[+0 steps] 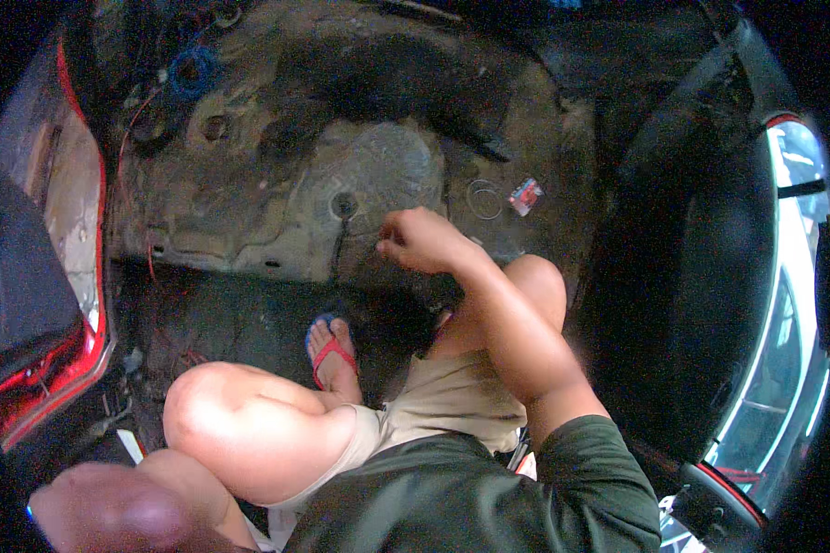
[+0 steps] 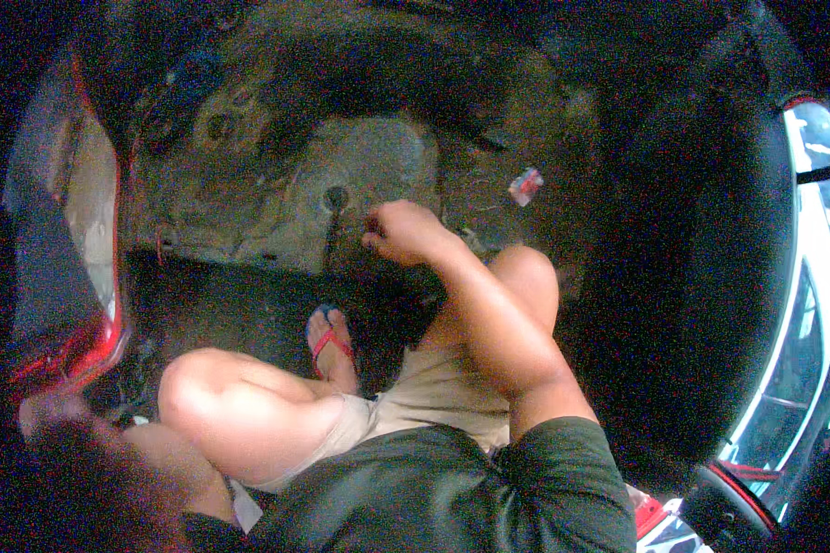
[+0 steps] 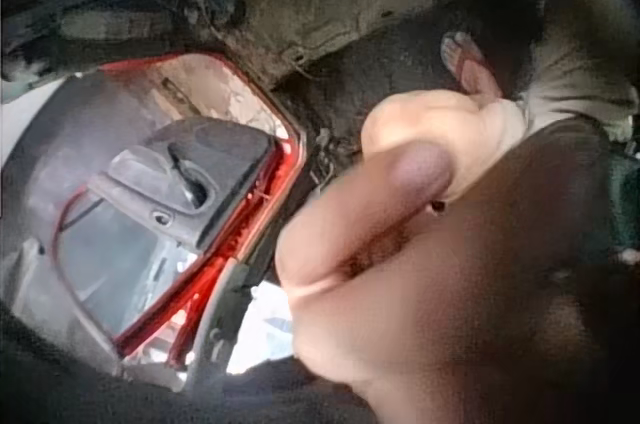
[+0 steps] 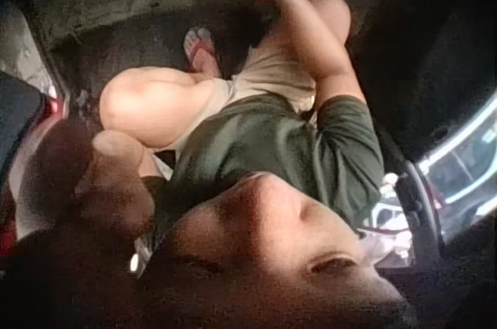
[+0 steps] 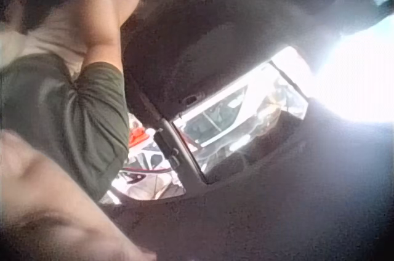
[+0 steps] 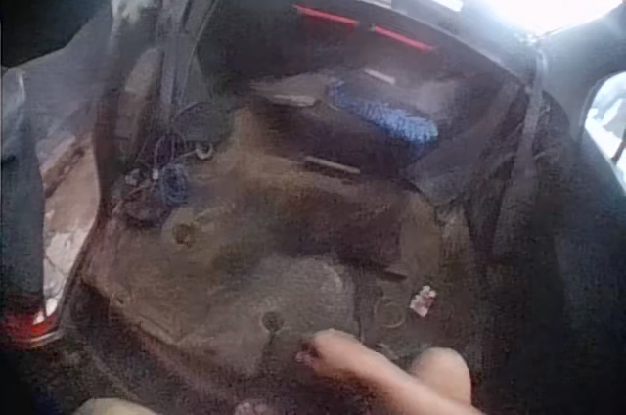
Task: The person sits in the trunk of a red car and organizes loose blue and red wires by coiling them and placing them in the trunk. They then wipe the trunk floor with a cloth and use a vacuum cleaner to clean the trunk area.
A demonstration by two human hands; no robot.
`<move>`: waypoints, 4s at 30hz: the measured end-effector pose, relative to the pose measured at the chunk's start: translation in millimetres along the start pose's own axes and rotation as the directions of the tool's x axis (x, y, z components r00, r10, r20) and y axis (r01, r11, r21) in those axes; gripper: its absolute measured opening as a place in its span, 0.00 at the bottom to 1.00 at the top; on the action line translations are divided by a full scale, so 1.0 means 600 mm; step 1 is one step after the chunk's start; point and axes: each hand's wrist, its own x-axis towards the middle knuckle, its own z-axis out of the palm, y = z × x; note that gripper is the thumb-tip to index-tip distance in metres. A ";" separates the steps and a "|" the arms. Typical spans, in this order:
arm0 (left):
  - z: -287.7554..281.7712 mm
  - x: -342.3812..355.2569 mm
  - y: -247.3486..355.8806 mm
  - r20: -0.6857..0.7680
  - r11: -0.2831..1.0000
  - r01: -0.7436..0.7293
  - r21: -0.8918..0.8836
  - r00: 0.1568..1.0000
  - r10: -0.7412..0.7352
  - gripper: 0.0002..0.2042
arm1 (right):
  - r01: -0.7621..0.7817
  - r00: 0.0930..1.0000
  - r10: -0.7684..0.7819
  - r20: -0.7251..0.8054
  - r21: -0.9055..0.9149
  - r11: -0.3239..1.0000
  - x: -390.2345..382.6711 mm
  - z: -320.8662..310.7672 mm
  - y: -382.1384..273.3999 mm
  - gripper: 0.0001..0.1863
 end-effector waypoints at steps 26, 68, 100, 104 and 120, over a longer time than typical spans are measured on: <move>0.000 -0.017 0.044 -0.074 0.974 0.219 -0.060 0.972 -0.223 0.11 | -0.329 0.939 0.307 -0.153 -0.146 0.933 0.103 0.008 0.228 0.38; -0.068 0.017 -0.028 0.330 0.503 0.107 0.858 0.636 -0.698 0.14 | -0.558 0.348 0.712 -0.609 0.475 0.680 0.026 -0.060 0.383 0.19; -0.639 -0.196 0.212 -0.873 -0.899 0.201 0.390 0.391 -0.292 0.29 | 0.561 0.828 -0.523 -0.204 0.283 0.778 0.057 -0.022 -0.216 0.20; -0.464 -0.128 0.162 -0.694 -0.694 0.248 0.676 0.530 -0.487 0.35 | 0.518 0.855 -0.519 0.004 0.040 0.854 0.043 -0.013 -0.210 0.23; 0.126 -0.128 0.006 -0.015 0.274 0.476 -0.835 0.480 -0.877 0.23 | 0.348 0.937 -0.327 0.124 -0.228 0.909 0.057 -0.046 -0.168 0.26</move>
